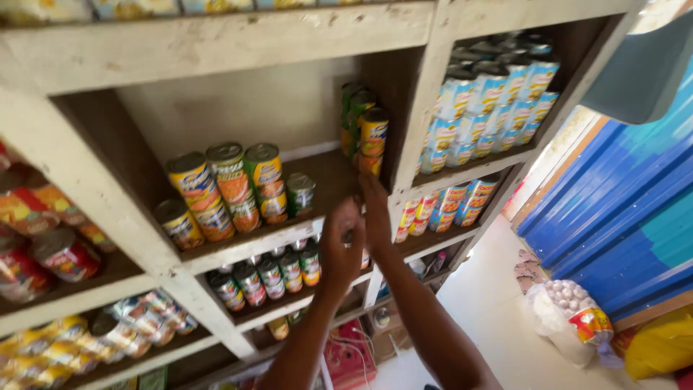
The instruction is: Stocking grocery store shelves with various canned goods from a basket and cardboard box.
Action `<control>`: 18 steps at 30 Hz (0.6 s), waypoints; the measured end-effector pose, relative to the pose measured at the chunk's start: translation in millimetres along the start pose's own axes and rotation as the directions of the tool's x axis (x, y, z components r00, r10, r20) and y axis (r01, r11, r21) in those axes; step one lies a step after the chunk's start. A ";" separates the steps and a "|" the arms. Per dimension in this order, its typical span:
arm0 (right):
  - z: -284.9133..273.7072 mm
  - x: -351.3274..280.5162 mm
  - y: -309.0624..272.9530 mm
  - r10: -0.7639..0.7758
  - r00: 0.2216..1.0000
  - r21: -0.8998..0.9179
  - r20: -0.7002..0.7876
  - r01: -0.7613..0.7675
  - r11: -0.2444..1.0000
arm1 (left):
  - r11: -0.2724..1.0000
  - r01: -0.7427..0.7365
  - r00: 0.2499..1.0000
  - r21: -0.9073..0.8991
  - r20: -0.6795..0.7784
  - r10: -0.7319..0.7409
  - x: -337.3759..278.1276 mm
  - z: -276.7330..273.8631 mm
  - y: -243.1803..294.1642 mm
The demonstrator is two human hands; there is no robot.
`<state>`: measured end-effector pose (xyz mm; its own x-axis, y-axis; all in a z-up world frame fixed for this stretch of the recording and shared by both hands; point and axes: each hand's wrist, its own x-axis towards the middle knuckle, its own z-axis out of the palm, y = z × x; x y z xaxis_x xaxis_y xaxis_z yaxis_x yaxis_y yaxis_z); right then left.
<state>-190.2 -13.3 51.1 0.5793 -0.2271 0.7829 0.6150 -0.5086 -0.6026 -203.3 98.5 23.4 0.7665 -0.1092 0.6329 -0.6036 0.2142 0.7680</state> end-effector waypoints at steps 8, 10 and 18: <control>-11.0 -330.7 96.6 0.610 0.694 -0.175 0.382 -0.593 0.786 | 0.510 0.722 0.656 0.468 -0.230 -0.719 -509.6 -226.5 -108.6; -7.0 -386.1 100.8 0.673 0.524 -0.338 0.521 -0.598 0.727 | 0.237 0.843 0.443 0.483 -0.375 -0.814 -556.5 -272.9 -96.1; 8.1 -511.7 105.5 0.764 -0.157 -0.739 0.626 -0.433 0.516 | 0.049 0.681 0.600 0.730 -0.519 -0.609 -602.5 -321.8 -92.5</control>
<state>-417.4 55.9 -414.2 0.7138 0.1665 -0.6803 -0.3289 -0.7779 -0.5355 -538.7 456.8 -460.6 0.9412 0.3081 -0.1386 0.3326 -0.7729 0.5403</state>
